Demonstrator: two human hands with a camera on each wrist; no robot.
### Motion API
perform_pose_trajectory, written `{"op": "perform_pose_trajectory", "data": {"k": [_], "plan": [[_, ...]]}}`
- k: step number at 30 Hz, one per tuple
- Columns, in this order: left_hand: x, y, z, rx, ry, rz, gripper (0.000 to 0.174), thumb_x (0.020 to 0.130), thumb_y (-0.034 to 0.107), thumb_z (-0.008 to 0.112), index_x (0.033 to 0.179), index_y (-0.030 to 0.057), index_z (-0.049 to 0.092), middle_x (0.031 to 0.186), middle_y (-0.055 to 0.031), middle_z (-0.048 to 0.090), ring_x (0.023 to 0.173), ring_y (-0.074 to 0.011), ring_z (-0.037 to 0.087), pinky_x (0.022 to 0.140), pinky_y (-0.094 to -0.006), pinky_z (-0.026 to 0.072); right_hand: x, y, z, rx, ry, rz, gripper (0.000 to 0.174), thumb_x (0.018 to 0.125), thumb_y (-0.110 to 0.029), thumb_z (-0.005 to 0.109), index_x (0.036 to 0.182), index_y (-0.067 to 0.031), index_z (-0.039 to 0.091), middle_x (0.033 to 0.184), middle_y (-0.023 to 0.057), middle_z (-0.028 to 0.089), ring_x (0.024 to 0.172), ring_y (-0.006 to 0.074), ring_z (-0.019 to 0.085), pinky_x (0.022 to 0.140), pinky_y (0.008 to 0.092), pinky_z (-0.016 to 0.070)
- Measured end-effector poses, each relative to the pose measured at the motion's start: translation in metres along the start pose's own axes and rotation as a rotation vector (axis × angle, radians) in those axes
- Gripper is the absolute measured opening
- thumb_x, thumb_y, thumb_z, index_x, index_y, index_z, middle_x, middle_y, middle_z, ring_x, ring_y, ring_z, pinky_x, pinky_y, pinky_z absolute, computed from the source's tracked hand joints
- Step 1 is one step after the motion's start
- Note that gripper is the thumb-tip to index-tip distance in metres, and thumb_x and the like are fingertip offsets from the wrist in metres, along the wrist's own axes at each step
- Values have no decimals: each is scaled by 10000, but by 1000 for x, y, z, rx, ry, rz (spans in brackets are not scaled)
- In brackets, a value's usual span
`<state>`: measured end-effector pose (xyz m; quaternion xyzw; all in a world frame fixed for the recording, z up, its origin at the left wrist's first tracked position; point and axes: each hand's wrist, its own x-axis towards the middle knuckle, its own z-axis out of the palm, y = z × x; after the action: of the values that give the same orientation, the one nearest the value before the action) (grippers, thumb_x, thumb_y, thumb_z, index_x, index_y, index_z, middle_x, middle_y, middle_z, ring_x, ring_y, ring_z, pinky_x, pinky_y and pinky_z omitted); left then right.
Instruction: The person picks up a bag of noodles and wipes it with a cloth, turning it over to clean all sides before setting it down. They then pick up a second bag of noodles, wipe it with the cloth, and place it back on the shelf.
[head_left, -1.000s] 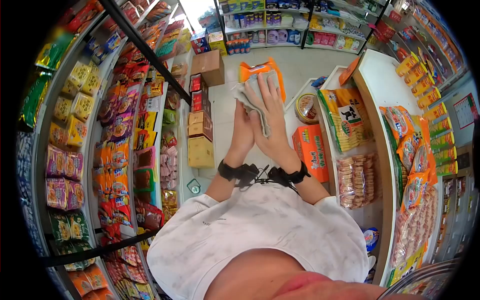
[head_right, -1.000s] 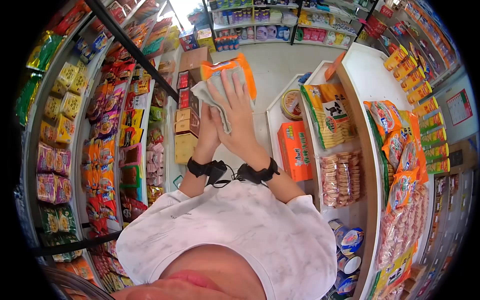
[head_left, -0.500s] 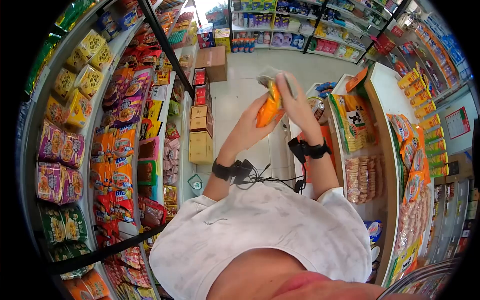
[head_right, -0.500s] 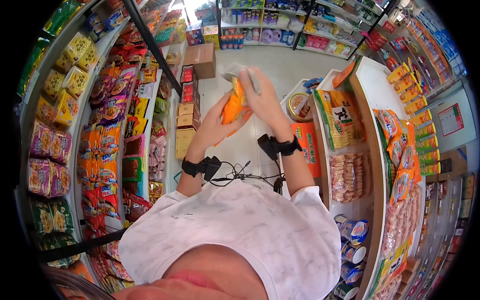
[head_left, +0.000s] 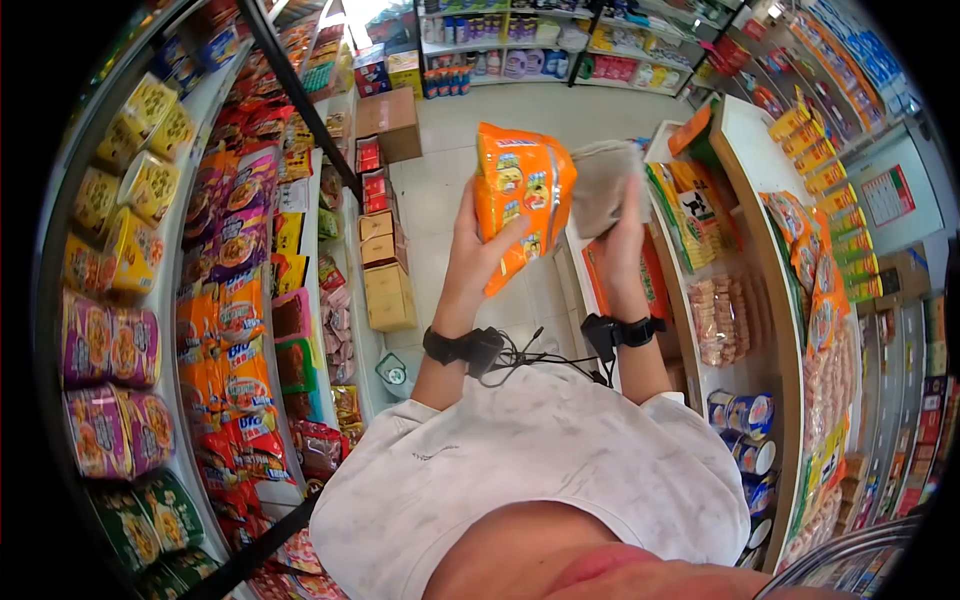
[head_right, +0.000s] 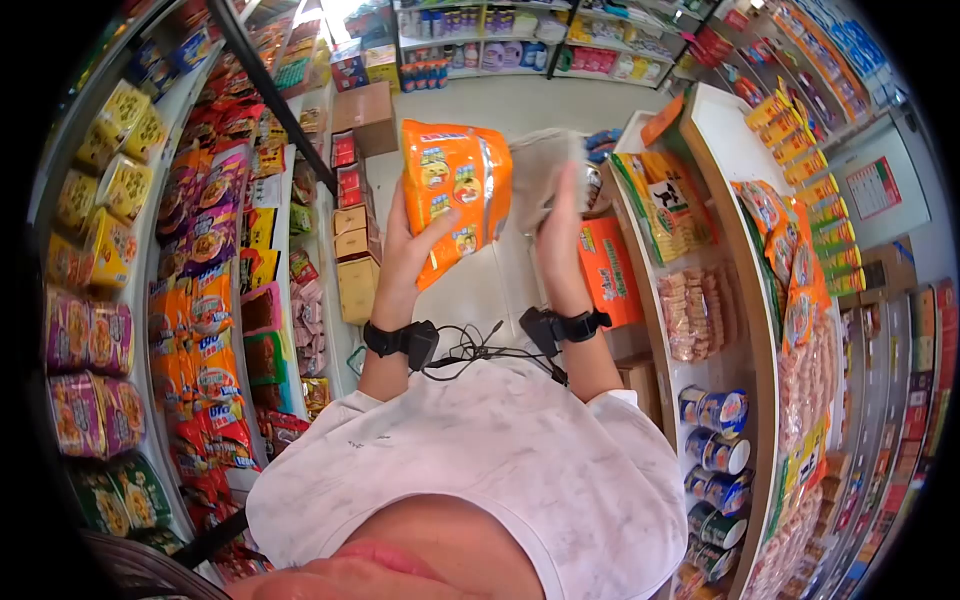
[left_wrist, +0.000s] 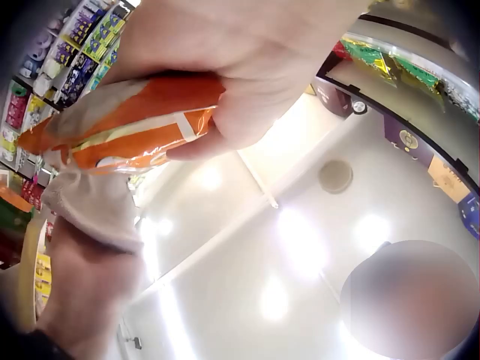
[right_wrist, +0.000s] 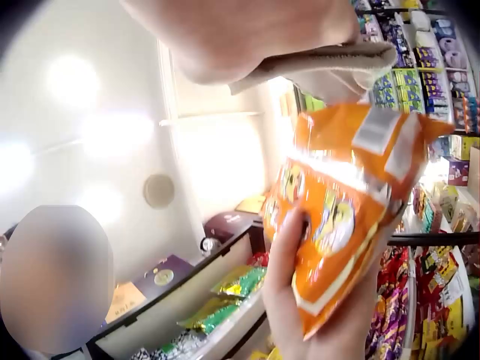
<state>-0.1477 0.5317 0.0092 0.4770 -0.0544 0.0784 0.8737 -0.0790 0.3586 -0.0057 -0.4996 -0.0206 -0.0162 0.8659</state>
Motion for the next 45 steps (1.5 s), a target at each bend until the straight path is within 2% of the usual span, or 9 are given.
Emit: {"op": "perform_pose_trajectory", "data": {"k": [1, 2, 6, 10, 20, 27, 35, 40, 45], "plan": [[1, -6, 0, 45, -69, -7, 732, 850, 34, 719, 1465, 25, 323, 1327, -109, 530, 1237, -187, 518, 1044, -331, 428, -9, -1, 8, -94, -17, 9, 633, 1030, -535, 397, 1399, -24, 458, 1373, 66, 537, 1304, 166, 469, 1101, 315, 348], [2, -13, 0, 89, -139, -15, 740, 850, 35, 719, 1470, 29, 315, 1336, -109, 522, 1247, -188, 511, 1048, -333, 426, -21, -8, 14, -228, 45, 48, 436, 1028, -428, 488, 1307, -97, 546, 1229, 10, 604, 1149, 124, 575, 946, 295, 475], [3, -22, 3, 262, -308, -79, 766, 846, 42, 728, 1481, 28, 300, 1370, -107, 493, 1266, -189, 496, 1063, -341, 415, -10, -28, -2, -68, 102, 61, 300, 981, -244, 617, 1242, -100, 576, 1163, 4, 632, 1062, 121, 619, 865, 295, 518], [5, -23, 19, 25, -348, -222, 791, 824, 40, 748, 1479, 15, 306, 1377, -104, 491, 1279, -193, 489, 1068, -347, 410, -3, -47, -35, 126, 66, 109, 386, 910, -90, 695, 1264, -37, 549, 1189, 46, 633, 1107, 155, 602, 924, 311, 503], [38, -67, 89, 44, -383, -303, 673, 814, 58, 772, 1387, -12, 426, 1261, -102, 595, 1167, -188, 585, 992, -339, 480, 14, -81, -122, 480, 224, 12, 350, 979, -291, 622, 1246, -72, 562, 1191, 64, 643, 1094, 191, 631, 935, 335, 524], [66, -120, 160, 86, -264, -297, 403, 912, 98, 695, 1263, -8, 526, 1166, -94, 652, 1024, -152, 654, 863, -288, 544, 5, -103, -175, 114, 163, -64, 582, 1008, -430, 540, 1423, -39, 425, 1413, 72, 498, 1278, 176, 492, 1062, 320, 404], [94, -177, 235, 180, -445, -341, 405, 916, 114, 698, 1259, -16, 526, 1156, -88, 652, 1031, -133, 640, 876, -277, 531, -10, -154, -256, -329, 299, -385, 403, 1019, -293, 558, 1288, 7, 532, 1158, 17, 624, 1041, 97, 553, 908, 263, 459], [99, -200, 292, 414, -619, -215, 506, 915, 103, 696, 1339, -44, 461, 1180, -113, 648, 1042, -138, 633, 890, -280, 524, -10, -161, -318, 357, 303, -236, 587, 970, -230, 642, 1455, -40, 372, 1375, 56, 529, 1222, 129, 529, 992, 283, 461], [108, -224, 317, 340, -612, -298, 605, 895, 95, 717, 1397, -51, 413, 1190, -141, 644, 1061, -170, 630, 928, -318, 512, -21, -167, -343, 129, 287, -295, 678, 918, -143, 700, 1471, -19, 328, 1382, 70, 522, 1231, 134, 515, 1025, 293, 430]]}}
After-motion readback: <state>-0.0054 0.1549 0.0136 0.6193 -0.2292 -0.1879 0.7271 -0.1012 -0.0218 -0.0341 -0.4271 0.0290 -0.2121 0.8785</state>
